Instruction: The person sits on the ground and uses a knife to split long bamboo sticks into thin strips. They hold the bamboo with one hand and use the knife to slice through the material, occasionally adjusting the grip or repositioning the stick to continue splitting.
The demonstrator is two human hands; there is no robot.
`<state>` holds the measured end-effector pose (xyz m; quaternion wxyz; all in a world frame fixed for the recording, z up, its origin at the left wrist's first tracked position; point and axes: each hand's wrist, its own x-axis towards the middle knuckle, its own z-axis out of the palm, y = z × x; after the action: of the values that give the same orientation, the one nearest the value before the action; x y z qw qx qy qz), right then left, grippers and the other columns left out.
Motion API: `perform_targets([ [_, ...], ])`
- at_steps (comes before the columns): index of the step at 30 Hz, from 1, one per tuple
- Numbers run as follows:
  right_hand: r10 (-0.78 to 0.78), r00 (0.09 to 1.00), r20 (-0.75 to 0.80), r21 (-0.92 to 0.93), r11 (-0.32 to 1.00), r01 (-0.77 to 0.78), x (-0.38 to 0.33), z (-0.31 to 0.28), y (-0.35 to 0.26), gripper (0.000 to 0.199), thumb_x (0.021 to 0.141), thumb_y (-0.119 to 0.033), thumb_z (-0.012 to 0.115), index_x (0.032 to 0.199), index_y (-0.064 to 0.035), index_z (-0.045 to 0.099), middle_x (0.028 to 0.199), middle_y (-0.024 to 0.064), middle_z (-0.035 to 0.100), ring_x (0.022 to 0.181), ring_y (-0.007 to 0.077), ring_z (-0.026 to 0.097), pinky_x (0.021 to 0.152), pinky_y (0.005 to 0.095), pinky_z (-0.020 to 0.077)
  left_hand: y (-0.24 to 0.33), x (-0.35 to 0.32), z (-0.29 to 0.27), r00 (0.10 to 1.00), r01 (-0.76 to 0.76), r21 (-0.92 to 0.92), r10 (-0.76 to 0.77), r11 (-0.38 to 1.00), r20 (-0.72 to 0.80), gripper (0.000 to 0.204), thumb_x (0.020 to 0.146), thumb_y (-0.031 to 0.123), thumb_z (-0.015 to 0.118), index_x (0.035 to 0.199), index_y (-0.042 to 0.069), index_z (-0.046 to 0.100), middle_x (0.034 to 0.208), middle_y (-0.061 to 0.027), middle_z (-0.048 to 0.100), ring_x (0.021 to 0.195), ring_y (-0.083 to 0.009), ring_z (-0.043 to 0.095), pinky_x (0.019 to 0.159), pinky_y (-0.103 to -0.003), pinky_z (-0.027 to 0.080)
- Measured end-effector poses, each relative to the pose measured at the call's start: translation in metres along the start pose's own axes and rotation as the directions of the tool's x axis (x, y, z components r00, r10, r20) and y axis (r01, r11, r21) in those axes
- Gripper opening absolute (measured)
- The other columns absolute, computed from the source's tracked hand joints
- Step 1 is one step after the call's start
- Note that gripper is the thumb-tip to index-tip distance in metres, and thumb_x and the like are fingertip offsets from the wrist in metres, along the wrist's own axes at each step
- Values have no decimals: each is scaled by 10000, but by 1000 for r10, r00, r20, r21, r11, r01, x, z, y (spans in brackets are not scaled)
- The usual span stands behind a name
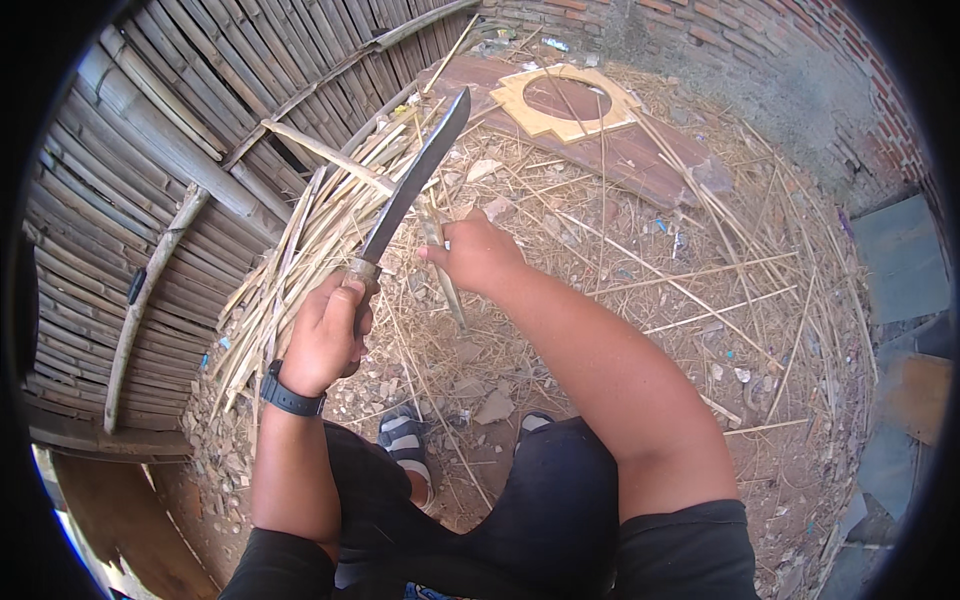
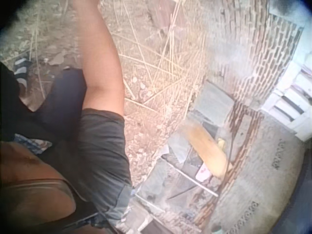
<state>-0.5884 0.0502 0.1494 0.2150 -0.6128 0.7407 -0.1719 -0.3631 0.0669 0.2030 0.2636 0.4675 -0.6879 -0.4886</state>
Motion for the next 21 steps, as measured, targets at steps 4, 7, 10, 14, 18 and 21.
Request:
perform_targets([
  [4, 82, 993, -89, 38, 996, -79, -6, 9, -27, 445, 924, -486, 615, 1102, -91, 712, 1179, 211, 556, 1045, 373, 626, 916, 458, 497, -11, 4, -12, 998, -38, -36, 36, 999, -45, 348, 977, 290, 483, 825, -7, 579, 614, -67, 583, 573, -167, 560, 575, -336, 449],
  [7, 128, 980, -151, 79, 990, -117, 0, 27, -37, 438, 926, -468, 620, 1130, -90, 705, 1181, 215, 551, 1044, 372, 626, 913, 457, 499, -26, 5, -22, 995, -96, -52, 94, 994, -35, 291, 986, 267, 435, 947, 24, 590, 659, -12, 535, 463, -79, 442, 441, -247, 367],
  [10, 154, 972, -175, 104, 985, -137, 5, 39, -44, 434, 928, -455, 624, 1161, -96, 698, 1186, 216, 547, 1046, 368, 627, 913, 453, 500, -28, 2, -35, 997, -77, -36, 76, 996, -33, 291, 977, 265, 440, 945, 20, 593, 659, -15, 537, 466, -81, 443, 447, -250, 370],
  [14, 157, 973, -170, 106, 984, -140, 2, 44, -54, 437, 928, -453, 625, 1186, -107, 691, 1193, 213, 543, 1048, 364, 628, 911, 448, 502, -32, -5, -46, 1000, -21, -106, 20, 994, -11, 314, 984, 285, 446, 951, 14, 600, 655, -14, 534, 460, -82, 443, 438, -247, 368],
  [18, 160, 974, -161, 76, 986, -150, -2, 43, -59, 428, 919, -455, 636, 1173, -117, 702, 1168, 211, 561, 1048, 361, 629, 906, 446, 505, -30, -7, -48, 1000, 0, -102, -1, 995, -7, 395, 1015, 377, 466, 950, 14, 607, 633, -5, 520, 454, -83, 444, 429, -244, 370],
  [21, 136, 985, -106, 91, 988, -126, -5, 37, -61, 422, 895, -443, 671, 1167, -122, 709, 1166, 222, 591, 1066, 349, 629, 917, 437, 504, -39, -3, -49, 998, -43, 19, 44, 999, -48, 467, 1021, 452, 476, 938, 16, 620, 612, 0, 516, 465, -86, 449, 444, -253, 377],
])
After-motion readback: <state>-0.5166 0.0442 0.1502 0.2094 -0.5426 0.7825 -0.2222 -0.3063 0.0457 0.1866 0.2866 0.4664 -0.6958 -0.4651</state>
